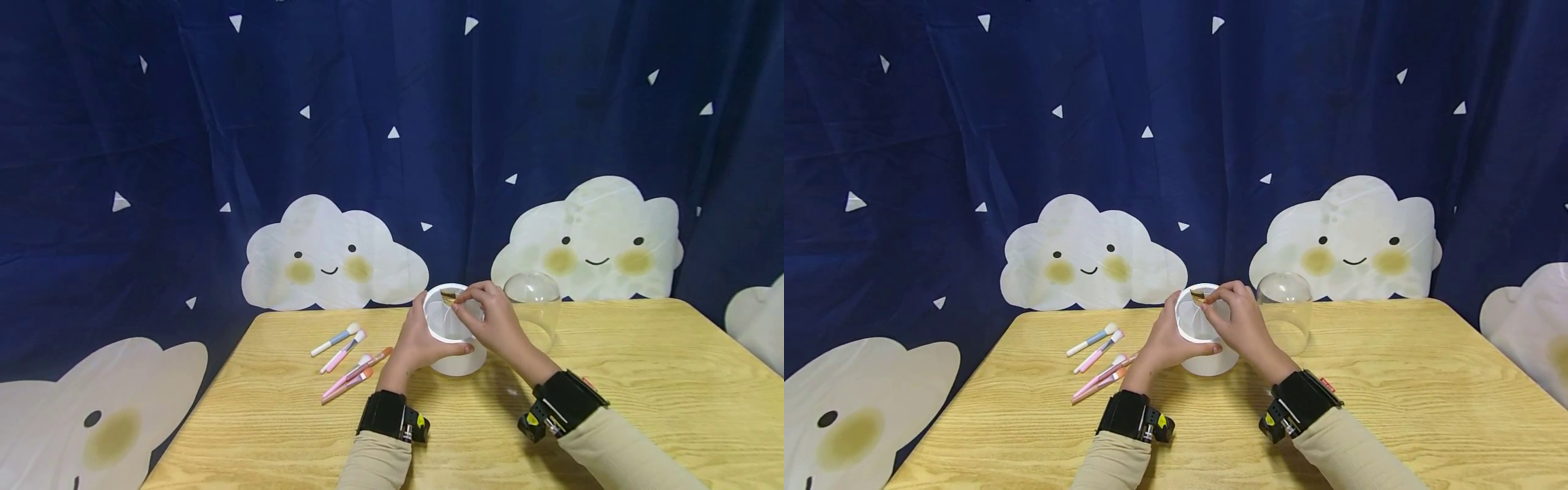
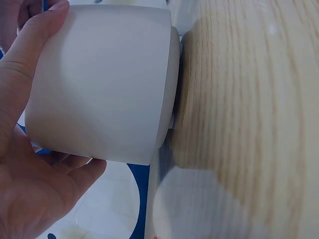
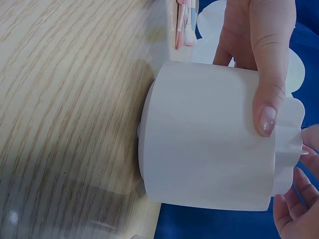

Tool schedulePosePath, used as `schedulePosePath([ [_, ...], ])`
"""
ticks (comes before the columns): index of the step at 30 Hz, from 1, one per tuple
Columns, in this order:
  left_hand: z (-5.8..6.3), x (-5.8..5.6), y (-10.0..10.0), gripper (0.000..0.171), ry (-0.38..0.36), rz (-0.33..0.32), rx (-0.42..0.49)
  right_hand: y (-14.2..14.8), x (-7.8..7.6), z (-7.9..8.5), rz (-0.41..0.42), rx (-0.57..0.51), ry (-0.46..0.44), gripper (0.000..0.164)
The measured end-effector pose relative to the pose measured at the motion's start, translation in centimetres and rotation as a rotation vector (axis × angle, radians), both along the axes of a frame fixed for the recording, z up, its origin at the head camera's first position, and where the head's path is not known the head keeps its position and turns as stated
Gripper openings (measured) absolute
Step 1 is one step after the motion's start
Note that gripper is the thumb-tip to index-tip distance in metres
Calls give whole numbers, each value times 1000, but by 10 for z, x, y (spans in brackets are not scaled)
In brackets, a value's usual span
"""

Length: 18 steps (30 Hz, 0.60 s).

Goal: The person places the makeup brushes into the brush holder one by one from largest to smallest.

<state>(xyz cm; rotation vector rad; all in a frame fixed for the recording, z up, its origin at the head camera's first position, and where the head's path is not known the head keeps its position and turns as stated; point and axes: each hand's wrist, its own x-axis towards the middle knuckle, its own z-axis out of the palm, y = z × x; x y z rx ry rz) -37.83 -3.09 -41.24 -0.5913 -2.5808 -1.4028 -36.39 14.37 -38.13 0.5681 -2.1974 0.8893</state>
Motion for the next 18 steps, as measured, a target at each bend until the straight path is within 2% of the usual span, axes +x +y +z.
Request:
schedulePosePath([
  [12,0,0,-2,130,5,4,-3,-1,1,-1,3,3,-15,7],
  [18,1,1,0,131,-8,-2,5,1,10,-4,-5,-31,-12,11],
])
